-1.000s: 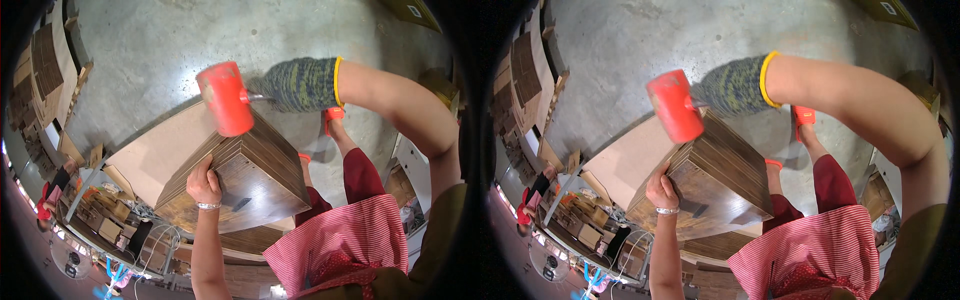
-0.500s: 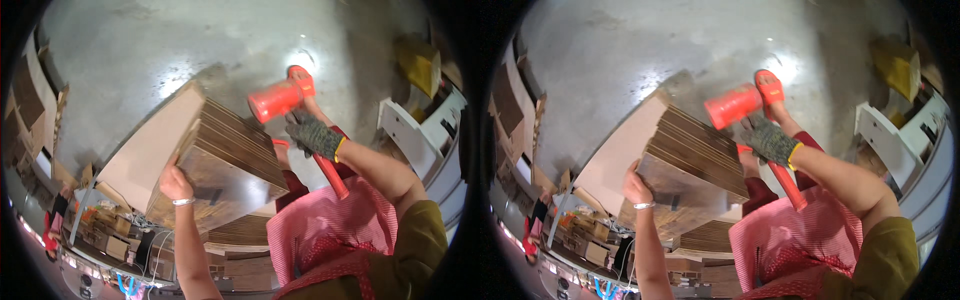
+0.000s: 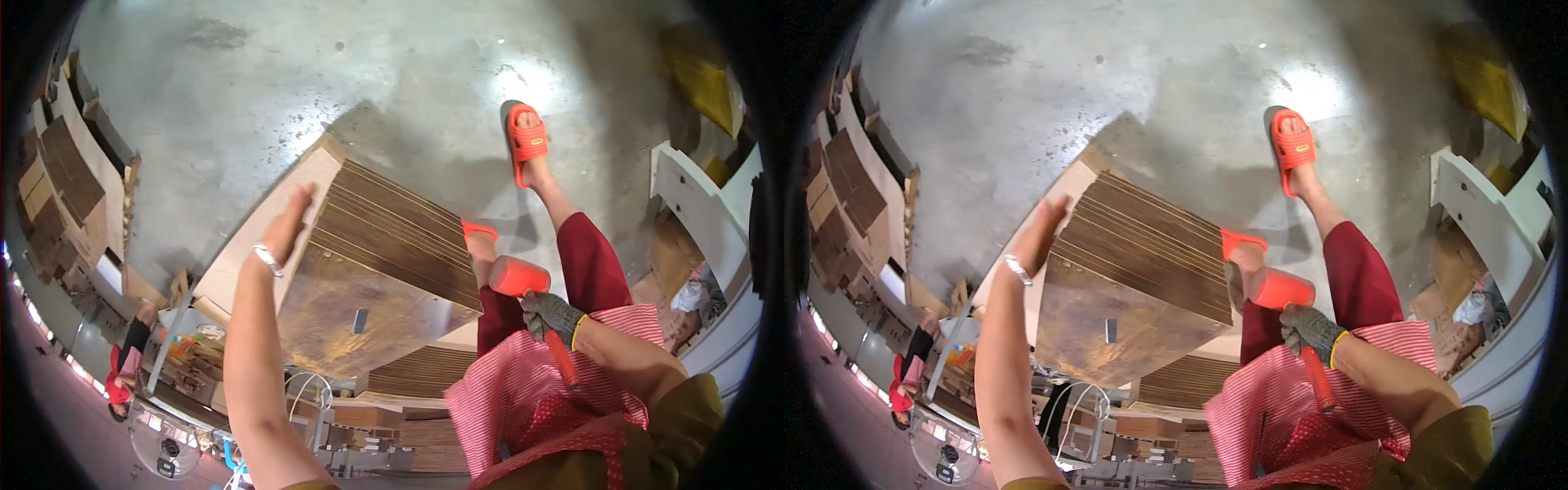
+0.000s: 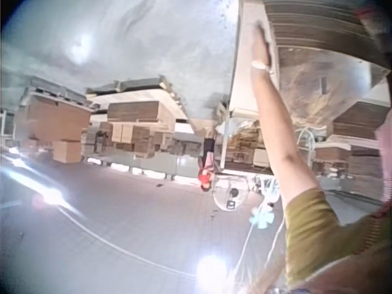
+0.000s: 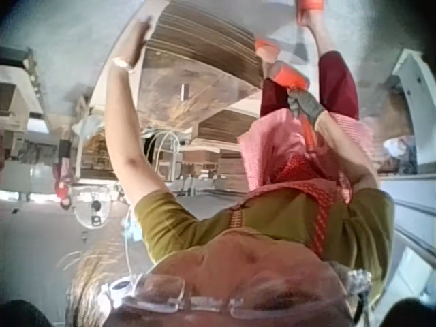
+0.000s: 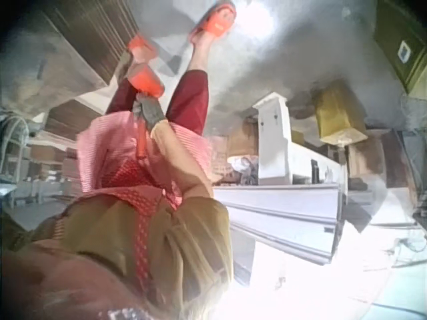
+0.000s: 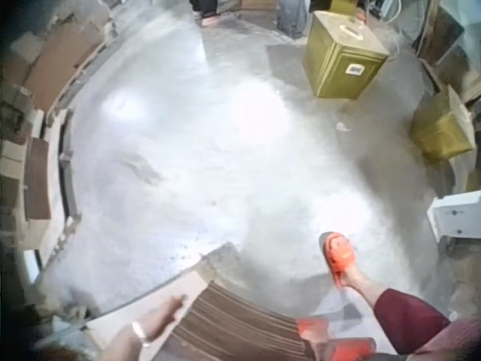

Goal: The person taps a wooden box with a mallet to align the pieces and trims the edges using a blade.

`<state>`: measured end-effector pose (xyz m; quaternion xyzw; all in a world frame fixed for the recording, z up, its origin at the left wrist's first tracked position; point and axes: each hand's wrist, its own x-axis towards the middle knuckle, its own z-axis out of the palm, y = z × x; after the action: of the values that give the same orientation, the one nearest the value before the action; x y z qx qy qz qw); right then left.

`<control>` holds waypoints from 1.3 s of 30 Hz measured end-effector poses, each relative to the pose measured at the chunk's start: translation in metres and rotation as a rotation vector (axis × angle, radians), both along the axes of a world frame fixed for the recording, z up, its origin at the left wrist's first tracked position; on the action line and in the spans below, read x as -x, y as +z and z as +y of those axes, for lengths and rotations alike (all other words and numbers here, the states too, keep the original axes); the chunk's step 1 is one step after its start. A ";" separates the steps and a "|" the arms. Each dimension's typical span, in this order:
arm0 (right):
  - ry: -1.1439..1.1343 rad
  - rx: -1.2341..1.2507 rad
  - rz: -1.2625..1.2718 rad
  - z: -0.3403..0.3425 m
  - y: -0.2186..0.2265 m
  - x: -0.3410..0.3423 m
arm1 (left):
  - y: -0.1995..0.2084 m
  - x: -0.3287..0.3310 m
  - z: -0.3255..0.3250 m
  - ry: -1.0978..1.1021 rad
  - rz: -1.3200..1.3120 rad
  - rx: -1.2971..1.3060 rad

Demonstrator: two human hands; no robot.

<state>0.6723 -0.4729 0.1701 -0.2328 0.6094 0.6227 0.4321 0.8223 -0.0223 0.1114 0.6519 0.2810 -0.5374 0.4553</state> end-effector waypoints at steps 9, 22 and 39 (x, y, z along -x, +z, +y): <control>-0.143 -0.159 0.086 0.049 0.005 0.008 | 0.007 -0.014 -0.020 0.128 0.286 0.044; -0.152 -0.087 0.044 0.037 -0.019 0.005 | -0.014 -0.014 -0.022 0.217 0.134 -0.042; -0.199 -0.131 0.023 0.043 -0.040 -0.009 | -0.039 -0.020 -0.021 -0.050 0.135 -0.055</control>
<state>0.6808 -0.4303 0.1301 -0.1351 0.5924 0.6179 0.4990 0.8426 -0.0438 0.0720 0.6333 0.3092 -0.5833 0.4039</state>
